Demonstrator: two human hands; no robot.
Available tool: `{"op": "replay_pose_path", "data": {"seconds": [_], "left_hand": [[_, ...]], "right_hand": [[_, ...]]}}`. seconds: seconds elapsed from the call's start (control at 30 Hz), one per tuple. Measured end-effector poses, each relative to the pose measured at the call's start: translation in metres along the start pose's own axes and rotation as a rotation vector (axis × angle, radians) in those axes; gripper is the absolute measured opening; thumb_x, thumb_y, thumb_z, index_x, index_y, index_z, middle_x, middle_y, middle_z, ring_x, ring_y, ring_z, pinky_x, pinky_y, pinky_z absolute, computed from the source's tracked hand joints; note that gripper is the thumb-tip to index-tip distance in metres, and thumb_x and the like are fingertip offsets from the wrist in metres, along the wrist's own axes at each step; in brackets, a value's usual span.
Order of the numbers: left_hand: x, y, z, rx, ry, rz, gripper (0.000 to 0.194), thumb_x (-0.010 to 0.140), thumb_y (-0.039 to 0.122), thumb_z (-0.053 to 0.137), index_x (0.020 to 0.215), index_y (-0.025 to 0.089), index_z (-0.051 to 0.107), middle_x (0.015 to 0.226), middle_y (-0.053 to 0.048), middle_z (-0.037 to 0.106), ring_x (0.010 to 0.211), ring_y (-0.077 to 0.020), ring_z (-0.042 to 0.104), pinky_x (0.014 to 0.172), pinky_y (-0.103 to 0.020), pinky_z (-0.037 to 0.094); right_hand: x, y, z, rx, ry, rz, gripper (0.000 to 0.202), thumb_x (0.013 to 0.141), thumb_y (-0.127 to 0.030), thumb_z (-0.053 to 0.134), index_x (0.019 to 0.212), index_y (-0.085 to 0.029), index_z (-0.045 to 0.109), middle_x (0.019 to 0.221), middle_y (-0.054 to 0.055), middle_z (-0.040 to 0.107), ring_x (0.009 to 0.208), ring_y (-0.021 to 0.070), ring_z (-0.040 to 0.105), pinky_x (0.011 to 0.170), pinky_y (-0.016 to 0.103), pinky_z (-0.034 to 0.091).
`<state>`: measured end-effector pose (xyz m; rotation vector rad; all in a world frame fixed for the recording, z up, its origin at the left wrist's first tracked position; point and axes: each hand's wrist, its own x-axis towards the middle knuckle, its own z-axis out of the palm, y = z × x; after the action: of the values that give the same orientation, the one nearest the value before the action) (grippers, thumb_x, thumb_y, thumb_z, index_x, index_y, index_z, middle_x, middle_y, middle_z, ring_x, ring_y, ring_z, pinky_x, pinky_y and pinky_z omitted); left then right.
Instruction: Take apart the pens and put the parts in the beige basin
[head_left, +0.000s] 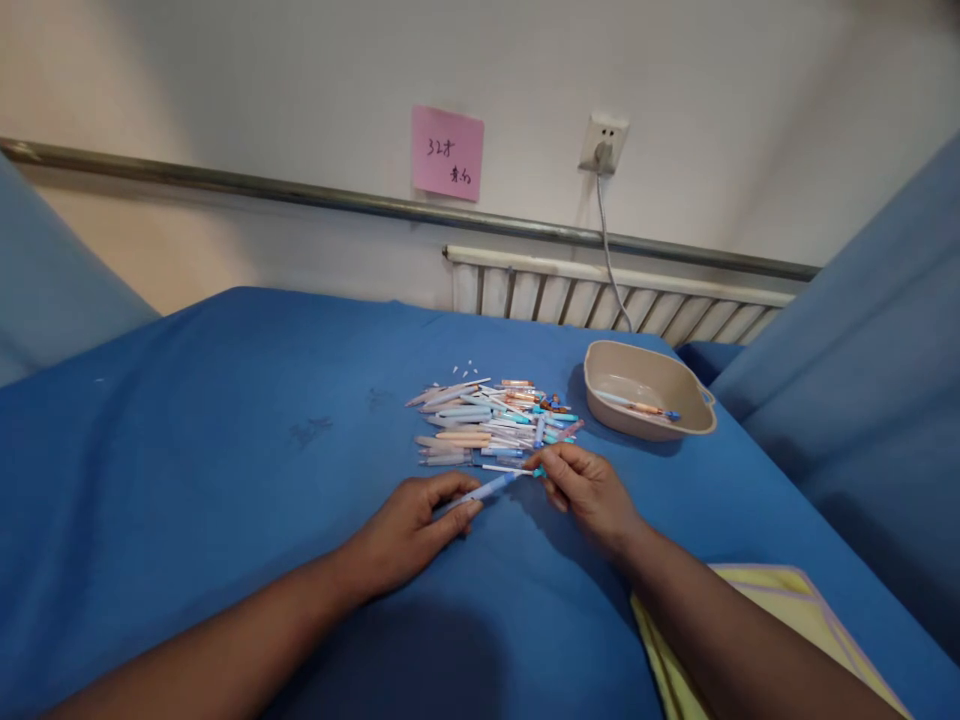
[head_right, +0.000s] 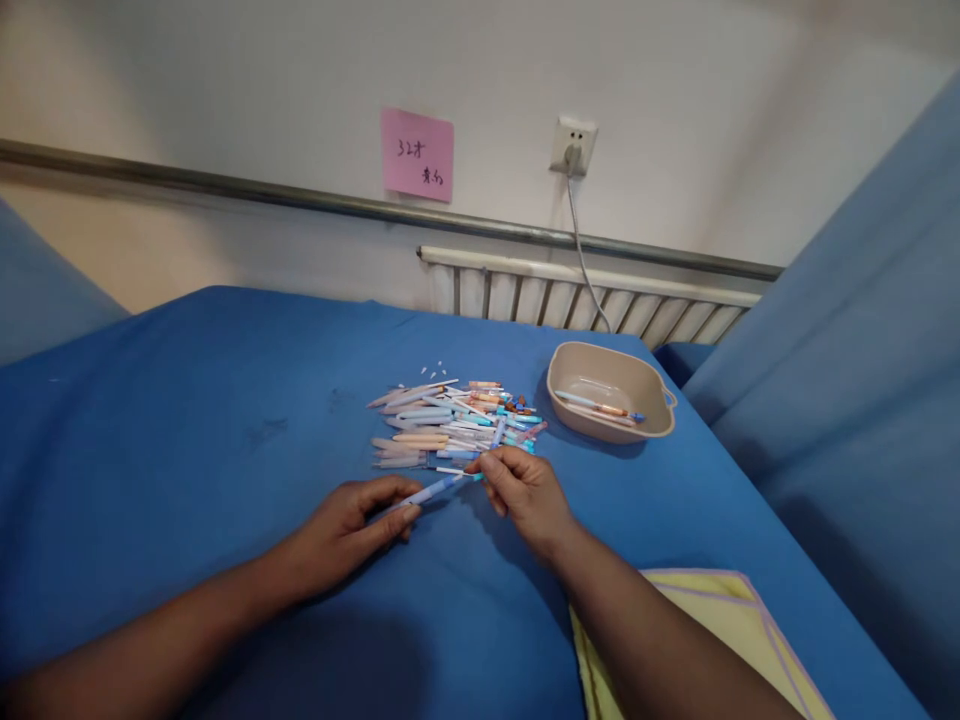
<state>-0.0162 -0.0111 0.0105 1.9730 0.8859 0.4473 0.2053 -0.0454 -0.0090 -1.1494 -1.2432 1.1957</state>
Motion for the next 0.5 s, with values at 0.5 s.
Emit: {"op": "replay_pose_path", "data": {"seconds": [0.5], "left_hand": [[0.0004,0.0002,0.0056,-0.023,-0.048,-0.037,0.027,0.087,0.04,0.047,0.087,0.019,0.064,0.069,0.001,0.06,0.066,-0.0138,0.054,0.062,-0.021,0.041]], "right_hand": [[-0.0048,-0.0024,0.0043,-0.183,-0.004,-0.038,0.037,0.084,-0.05,0.052,0.082,-0.017,0.068,0.05,-0.005,0.046,0.044,0.0082,0.043,0.045,0.02,0.033]]}}
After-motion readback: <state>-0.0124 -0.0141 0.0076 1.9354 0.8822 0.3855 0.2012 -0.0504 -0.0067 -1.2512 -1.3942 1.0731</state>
